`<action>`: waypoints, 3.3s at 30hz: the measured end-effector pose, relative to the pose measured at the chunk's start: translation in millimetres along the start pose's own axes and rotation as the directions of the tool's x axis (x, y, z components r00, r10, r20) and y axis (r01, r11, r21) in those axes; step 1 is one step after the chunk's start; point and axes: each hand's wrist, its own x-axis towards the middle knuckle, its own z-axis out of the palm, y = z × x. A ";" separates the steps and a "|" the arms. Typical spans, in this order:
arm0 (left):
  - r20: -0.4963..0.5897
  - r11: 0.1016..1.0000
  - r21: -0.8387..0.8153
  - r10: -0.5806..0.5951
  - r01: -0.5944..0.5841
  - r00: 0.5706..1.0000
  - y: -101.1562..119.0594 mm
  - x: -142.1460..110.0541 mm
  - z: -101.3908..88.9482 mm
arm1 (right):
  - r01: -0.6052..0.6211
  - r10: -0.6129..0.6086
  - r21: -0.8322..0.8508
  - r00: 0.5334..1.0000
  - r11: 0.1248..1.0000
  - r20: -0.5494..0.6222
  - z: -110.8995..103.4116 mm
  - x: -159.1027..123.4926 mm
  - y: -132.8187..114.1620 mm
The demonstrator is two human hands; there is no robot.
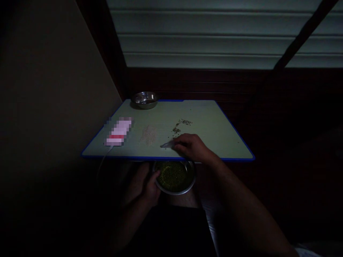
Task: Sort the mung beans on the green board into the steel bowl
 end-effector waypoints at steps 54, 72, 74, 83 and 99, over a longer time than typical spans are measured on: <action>-0.042 0.991 -0.031 -0.134 0.132 0.990 23.4 -11.6 20.3 | -0.316 0.206 -0.186 0.870 0.930 -0.448 2.6 3.3 15.5; -0.006 0.990 -0.032 -0.139 0.139 0.990 12.5 -4.7 8.7 | -0.083 0.070 -0.039 0.962 0.996 -0.263 -0.3 1.2 9.1; -0.015 0.990 -0.036 -0.139 0.139 0.990 12.1 -5.2 9.0 | -0.112 0.107 -0.003 0.950 0.994 -0.293 -1.7 0.1 8.0; -0.040 0.984 -0.041 -0.175 0.174 0.984 17.7 -9.9 15.9 | -0.256 0.251 0.024 0.917 0.966 -0.309 -1.3 0.9 5.2; -0.060 0.980 -0.051 -0.193 0.190 0.979 21.3 -12.5 19.7 | -0.204 0.201 0.015 0.946 0.979 -0.255 -2.2 -0.8 6.9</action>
